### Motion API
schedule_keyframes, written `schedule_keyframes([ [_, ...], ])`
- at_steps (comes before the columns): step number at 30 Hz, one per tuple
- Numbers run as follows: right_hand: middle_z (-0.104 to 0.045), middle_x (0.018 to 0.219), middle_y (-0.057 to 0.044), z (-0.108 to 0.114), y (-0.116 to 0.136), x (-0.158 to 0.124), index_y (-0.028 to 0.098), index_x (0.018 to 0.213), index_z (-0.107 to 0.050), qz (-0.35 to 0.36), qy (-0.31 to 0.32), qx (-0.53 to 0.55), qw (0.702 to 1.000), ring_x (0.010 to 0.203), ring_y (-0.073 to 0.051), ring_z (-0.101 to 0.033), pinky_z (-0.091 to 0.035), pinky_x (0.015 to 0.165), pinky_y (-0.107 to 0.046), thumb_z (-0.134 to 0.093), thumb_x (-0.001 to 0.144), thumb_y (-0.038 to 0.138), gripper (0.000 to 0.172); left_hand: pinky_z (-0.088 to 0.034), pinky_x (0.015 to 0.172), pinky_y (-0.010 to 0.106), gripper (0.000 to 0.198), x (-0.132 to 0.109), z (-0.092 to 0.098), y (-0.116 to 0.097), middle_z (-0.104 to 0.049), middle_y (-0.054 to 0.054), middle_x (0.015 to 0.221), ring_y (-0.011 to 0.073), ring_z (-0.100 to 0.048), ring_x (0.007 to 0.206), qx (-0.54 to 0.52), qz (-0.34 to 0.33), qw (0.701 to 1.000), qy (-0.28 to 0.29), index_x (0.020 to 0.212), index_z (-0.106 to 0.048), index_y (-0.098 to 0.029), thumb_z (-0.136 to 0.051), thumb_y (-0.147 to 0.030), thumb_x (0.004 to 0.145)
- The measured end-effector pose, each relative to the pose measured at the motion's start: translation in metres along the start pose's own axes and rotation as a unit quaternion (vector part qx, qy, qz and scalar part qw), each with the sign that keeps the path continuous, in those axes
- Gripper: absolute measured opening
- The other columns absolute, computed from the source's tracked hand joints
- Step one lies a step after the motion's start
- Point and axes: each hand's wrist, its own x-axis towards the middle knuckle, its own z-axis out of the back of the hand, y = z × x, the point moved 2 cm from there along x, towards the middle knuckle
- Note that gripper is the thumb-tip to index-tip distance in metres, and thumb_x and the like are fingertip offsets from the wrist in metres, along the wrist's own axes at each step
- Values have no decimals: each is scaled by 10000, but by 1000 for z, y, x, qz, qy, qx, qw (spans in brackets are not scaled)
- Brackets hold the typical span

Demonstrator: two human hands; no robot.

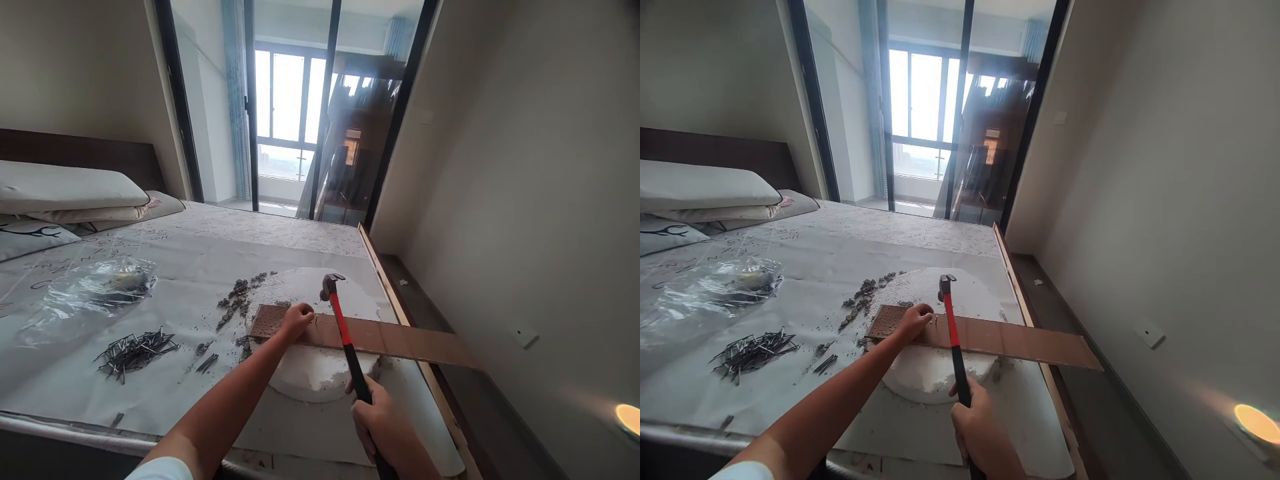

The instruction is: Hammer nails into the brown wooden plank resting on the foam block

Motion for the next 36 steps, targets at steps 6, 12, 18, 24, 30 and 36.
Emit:
schedule_keyframes([
  [6, -320, 310, 140, -16, -20, 20, 225, 776, -354, -61, 19, 17, 998, 249, -77, -248, -232, 224, -188, -321, 458, 257, 321, -314, 462, 208, 113, 4, 6, 6, -455, -40, 511, 89, -408, 472, -142, 100, 984, -35, 575, -480, -179, -429, -264, 629],
  [12, -319, 317, 143, -16, -26, 25, 222, 773, -371, -34, 24, 55, 998, 247, -70, -247, -240, 225, -190, -351, 473, 272, 305, -340, 457, 210, 115, 4, 15, -3, -479, -37, 530, 77, -410, 441, -197, 79, 977, -34, 620, -480, -180, -451, -291, 628],
  [18, -320, 344, 154, -7, -29, 30, 222, 765, -407, -12, 41, 182, 982, 243, -49, -230, -211, 230, -179, -439, 518, 287, 257, -365, 529, 227, 183, -28, 74, -10, -532, -12, 579, 110, -466, 540, -68, -42, 989, -123, 675, -542, -168, -486, -342, 686],
  [24, -347, 375, 145, -2, -32, 41, 204, 763, -464, -62, 146, 345, 925, 278, -24, -269, -201, 279, -148, -590, 507, 229, 286, -409, 693, 273, 252, -71, 155, 56, -664, 50, 794, 189, -589, 767, 150, 76, 954, -248, 811, -600, -177, -428, -355, 766],
  [30, -299, 404, 142, 1, -45, 52, 178, 785, -511, -44, 245, 482, 840, 288, -4, -233, -192, 300, -124, -673, 638, 211, 221, -402, 705, 266, 238, -102, 189, 127, -684, 86, 949, 208, -609, 889, 444, 215, 870, -18, 839, -638, -179, -410, -234, 798],
  [36, -365, 490, 104, 13, -48, 52, 185, 832, -509, -10, 295, 537, 790, 333, -23, -315, -292, 333, -132, -544, 807, 156, 52, -427, 647, 252, 157, -107, 189, 144, -686, 79, 934, 220, -623, 855, 500, 247, 825, 87, 800, -661, -192, -532, -190, 710],
])
